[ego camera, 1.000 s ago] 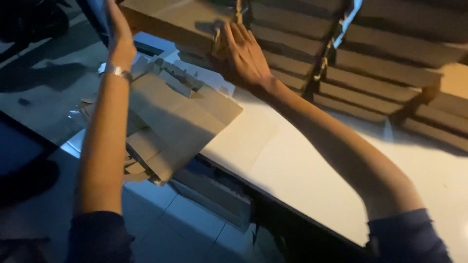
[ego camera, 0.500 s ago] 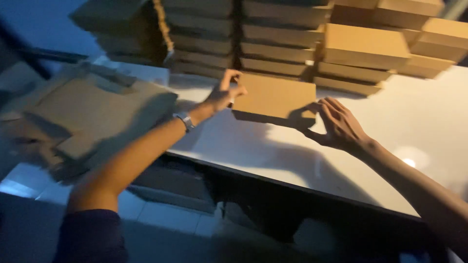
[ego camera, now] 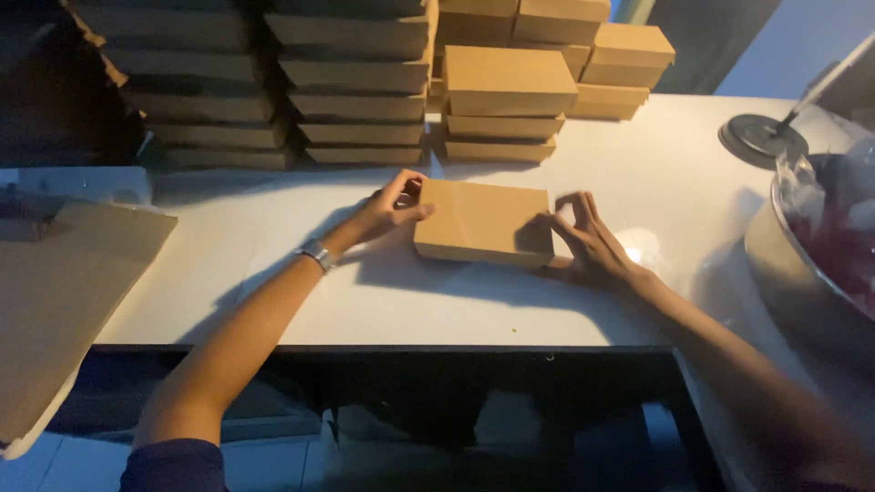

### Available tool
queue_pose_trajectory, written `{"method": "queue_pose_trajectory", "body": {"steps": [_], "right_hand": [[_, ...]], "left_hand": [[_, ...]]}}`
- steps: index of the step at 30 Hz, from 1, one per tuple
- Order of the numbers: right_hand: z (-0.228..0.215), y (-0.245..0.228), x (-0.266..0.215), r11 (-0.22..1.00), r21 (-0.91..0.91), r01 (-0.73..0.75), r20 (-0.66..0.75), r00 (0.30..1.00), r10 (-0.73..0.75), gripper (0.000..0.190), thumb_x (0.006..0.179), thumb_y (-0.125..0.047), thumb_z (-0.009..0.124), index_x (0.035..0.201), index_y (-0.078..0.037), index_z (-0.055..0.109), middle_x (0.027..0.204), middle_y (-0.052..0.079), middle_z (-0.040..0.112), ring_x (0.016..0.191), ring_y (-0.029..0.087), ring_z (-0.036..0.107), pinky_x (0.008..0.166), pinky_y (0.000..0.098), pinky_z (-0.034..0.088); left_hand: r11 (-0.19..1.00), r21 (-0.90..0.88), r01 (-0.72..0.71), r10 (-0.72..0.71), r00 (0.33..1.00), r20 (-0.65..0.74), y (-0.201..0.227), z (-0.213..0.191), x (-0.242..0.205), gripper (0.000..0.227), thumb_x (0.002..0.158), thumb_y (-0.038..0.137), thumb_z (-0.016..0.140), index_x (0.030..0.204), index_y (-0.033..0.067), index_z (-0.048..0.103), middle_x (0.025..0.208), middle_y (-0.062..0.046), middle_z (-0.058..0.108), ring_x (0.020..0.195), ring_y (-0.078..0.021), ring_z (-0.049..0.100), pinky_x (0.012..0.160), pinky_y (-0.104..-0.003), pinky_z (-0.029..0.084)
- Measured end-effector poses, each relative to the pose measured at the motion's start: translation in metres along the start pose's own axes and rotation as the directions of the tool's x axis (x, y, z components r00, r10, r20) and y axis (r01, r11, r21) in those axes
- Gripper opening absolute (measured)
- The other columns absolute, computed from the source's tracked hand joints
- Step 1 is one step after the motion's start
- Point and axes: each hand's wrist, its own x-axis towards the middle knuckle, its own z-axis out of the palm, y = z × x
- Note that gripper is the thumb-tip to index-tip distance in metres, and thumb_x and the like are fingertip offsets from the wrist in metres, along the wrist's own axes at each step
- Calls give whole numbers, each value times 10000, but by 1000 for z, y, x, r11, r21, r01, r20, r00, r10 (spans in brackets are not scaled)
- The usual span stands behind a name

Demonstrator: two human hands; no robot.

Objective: The person opens a small cardboard box, places a plastic-wrapped item inside, closes the box, and stacks it with other boxes. The process is repeated with another box.

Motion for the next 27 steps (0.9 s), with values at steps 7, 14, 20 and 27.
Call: {"method": "queue_pose_trajectory", "body": {"steps": [7, 14, 20, 27], "right_hand": [[45, 31, 49, 887, 451, 98, -168, 986, -24, 1081, 773, -787, 674, 1446, 37, 479, 1356, 286, 502, 1301, 517, 503, 1051, 593, 426], [48, 23, 84, 975, 110, 193, -285, 946, -155, 1215, 802, -874, 560, 1376, 188, 420, 1261, 449, 512, 1144, 633, 526, 958, 664, 470], [-3, 7, 68, 995, 100, 11, -225, 974, 12, 679, 794, -477, 801, 1312, -68, 638, 1227, 134, 651, 1143, 399, 642, 963, 504, 517], [-39, -41, 77, 904, 365, -223, 63, 975, 215, 753, 768, -456, 844, 1321, 14, 643, 1257, 350, 644, 1199, 597, 567, 1023, 676, 426]], "left_hand": [[930, -355, 91, -59, 993, 98, 70, -7, -34, 790, 967, 647, 508, 1564, 137, 422, 1564, -189, 477, 1431, -345, 467, 1191, -521, 340], [951, -240, 194, -204, 979, -18, -22, -24, 3, 952, 910, 805, 459, 1632, 219, 254, 1660, -161, 262, 1516, -364, 261, 1234, -568, 145], [973, -202, -115, 117, 993, -1, -41, -11, 4, 806, 997, 636, 511, 1618, 159, 318, 1593, -275, 358, 1466, -470, 348, 1186, -644, 247], [949, -311, -45, 32, 998, -49, -35, -11, 11, 738, 1042, 109, 610, 1650, 216, 205, 1671, -245, 218, 1495, -456, 295, 1035, -423, 504]]}}
